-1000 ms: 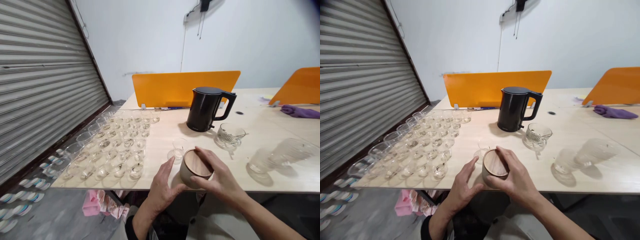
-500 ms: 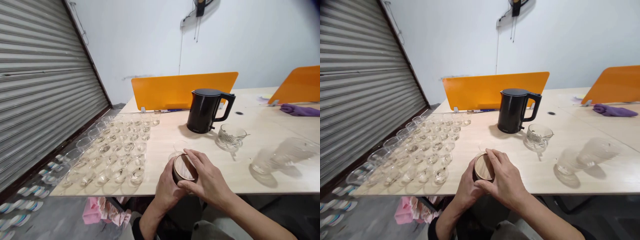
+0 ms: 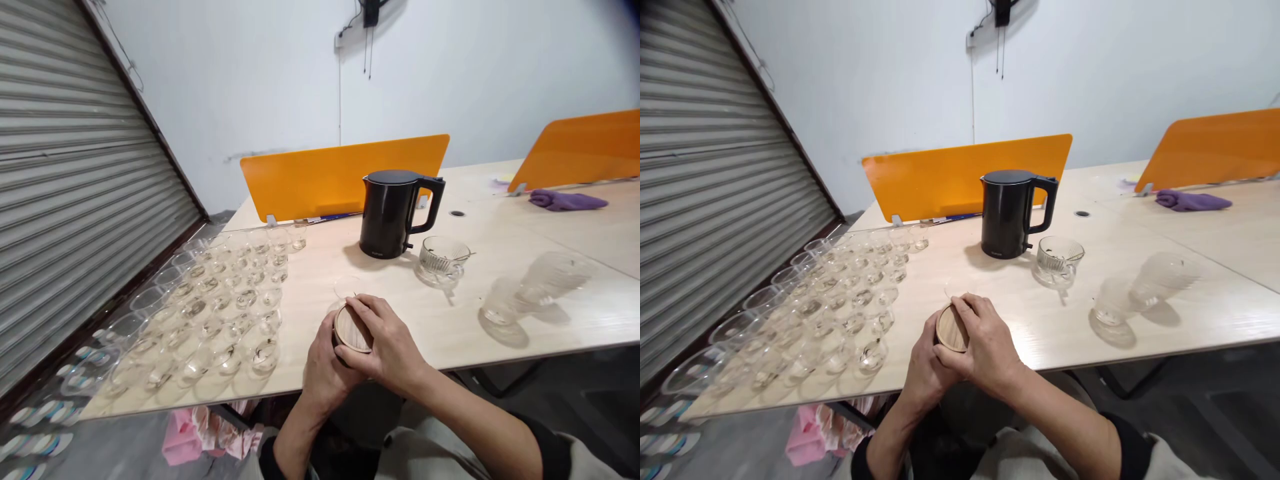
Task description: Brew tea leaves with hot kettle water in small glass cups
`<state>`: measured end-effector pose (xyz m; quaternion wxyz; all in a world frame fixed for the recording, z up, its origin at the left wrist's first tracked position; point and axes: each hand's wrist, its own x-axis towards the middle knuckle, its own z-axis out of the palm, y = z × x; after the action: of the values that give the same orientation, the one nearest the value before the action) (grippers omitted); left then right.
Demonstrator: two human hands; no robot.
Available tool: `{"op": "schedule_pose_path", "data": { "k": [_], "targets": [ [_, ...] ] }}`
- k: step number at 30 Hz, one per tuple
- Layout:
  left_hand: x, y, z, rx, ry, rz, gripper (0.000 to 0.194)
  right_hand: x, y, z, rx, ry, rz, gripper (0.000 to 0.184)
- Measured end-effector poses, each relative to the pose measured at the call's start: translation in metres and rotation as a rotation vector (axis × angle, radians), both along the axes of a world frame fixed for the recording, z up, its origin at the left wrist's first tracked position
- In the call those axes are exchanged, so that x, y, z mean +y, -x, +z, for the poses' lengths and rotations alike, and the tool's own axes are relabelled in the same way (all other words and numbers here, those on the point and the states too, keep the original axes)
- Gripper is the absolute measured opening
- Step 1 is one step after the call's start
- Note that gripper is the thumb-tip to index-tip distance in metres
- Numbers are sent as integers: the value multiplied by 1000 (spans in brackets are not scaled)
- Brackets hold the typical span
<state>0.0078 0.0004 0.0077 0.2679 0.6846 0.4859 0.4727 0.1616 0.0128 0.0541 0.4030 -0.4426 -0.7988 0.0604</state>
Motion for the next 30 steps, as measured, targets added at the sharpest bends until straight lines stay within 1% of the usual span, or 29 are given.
{"op": "schedule_pose_path", "data": {
  "k": [4,11,14,18,20,22,24,26,28,30],
  "targets": [
    [0,1,0,-19,0,-17,84,-2,2,1,28,21,-14,71],
    [0,0,1,25,-19,23,83,-2,1,3,33,42,2,70],
    [1,-2,-1,43,-30,57,82,0,-1,6,66,71,16,63],
    [2,-3,-6,52,4,110,93,3,-3,14,142,147,46,52],
    [2,-2,-6,40,19,89,96,1,-7,18,169,155,66,52],
    [1,0,-4,6,29,48,95,-4,-15,22,197,115,71,57],
    [-1,1,-1,-35,44,10,92,-8,-30,24,209,39,19,60],
    [-2,1,1,-64,49,-6,90,-9,-52,18,154,-27,-101,62],
    [-3,1,1,-77,50,-7,91,-5,-77,4,41,-39,-242,63],
    [-3,1,0,-81,50,-7,92,3,-99,-15,-44,10,-341,63]
  ]
}}
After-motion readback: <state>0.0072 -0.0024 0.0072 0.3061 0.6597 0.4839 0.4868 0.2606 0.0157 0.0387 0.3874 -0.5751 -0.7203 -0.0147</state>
